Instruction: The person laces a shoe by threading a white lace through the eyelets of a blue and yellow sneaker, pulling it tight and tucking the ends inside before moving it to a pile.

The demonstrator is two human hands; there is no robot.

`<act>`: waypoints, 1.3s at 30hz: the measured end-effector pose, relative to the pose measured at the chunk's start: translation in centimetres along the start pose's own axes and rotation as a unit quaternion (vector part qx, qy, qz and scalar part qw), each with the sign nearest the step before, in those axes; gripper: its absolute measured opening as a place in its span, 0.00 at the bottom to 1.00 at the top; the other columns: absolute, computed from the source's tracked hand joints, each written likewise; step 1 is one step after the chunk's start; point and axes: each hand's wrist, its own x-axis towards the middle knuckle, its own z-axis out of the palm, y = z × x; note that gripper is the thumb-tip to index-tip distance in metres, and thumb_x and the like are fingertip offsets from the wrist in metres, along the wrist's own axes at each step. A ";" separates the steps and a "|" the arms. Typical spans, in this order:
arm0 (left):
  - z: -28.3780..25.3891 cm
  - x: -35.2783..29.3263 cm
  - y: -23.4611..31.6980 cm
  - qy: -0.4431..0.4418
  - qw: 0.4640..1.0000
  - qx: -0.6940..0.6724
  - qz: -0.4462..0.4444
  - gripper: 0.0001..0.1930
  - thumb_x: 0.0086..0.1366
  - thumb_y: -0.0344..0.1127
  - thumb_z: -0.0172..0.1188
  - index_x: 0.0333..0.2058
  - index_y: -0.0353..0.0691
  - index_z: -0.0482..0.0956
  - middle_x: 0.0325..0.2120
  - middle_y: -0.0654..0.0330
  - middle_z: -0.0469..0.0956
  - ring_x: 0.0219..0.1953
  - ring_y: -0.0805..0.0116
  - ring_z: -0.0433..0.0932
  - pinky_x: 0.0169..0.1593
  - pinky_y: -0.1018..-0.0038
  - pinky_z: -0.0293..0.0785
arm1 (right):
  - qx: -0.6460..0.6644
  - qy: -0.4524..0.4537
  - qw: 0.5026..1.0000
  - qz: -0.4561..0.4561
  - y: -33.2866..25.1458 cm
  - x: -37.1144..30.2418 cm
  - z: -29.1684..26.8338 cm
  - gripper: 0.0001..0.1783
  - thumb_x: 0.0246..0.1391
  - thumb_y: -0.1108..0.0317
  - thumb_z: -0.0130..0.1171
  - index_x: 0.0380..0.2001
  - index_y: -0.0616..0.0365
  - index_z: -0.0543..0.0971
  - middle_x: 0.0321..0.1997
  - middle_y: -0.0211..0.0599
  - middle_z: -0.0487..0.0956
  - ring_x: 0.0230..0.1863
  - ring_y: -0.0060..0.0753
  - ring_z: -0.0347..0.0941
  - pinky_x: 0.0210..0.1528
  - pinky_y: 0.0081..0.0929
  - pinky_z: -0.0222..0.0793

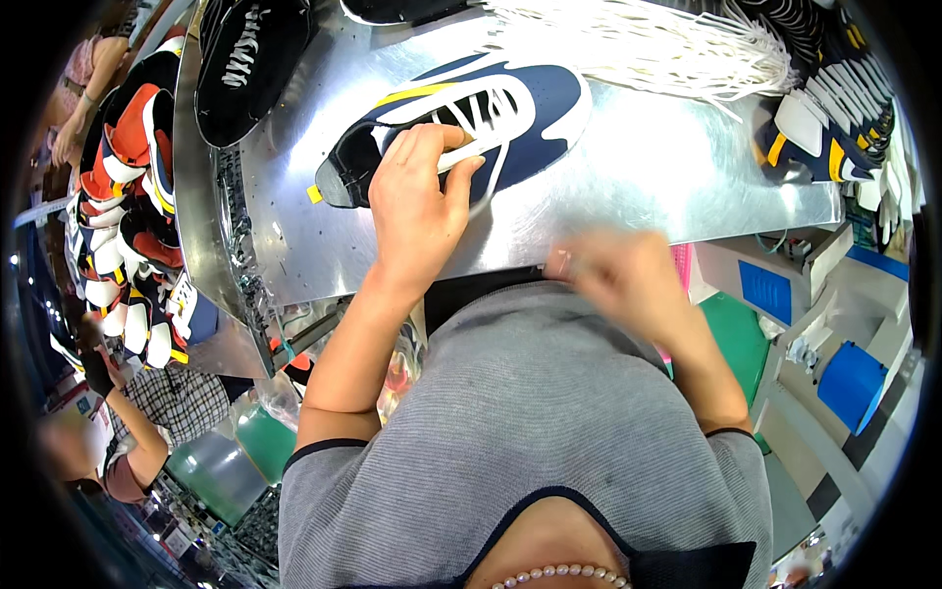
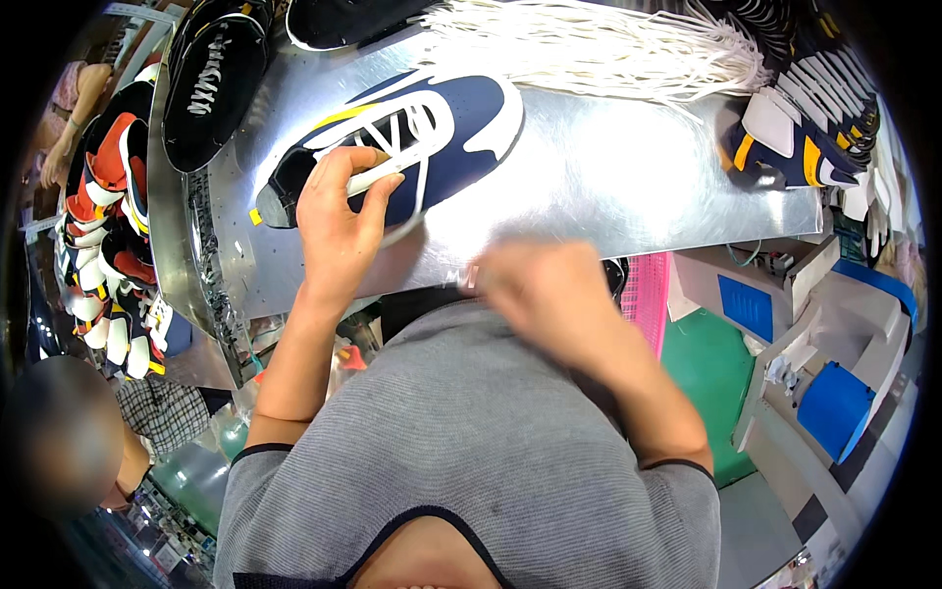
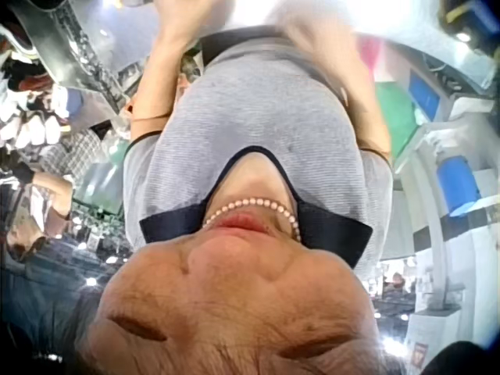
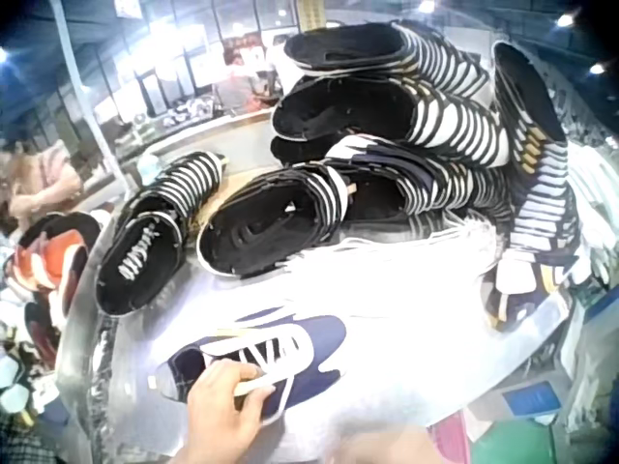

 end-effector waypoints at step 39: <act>0.9 0.4 0.1 -0.137 0.983 0.119 -0.019 0.13 0.56 0.45 0.68 0.32 0.41 0.83 0.26 0.57 0.83 0.27 0.55 0.81 0.33 0.64 0.74 | 0.229 0.146 0.952 0.139 0.1 4.2 2.2 0.13 0.64 0.72 0.58 0.49 0.63 0.72 0.34 0.37 0.82 0.35 0.23 0.78 0.41 0.21 0.73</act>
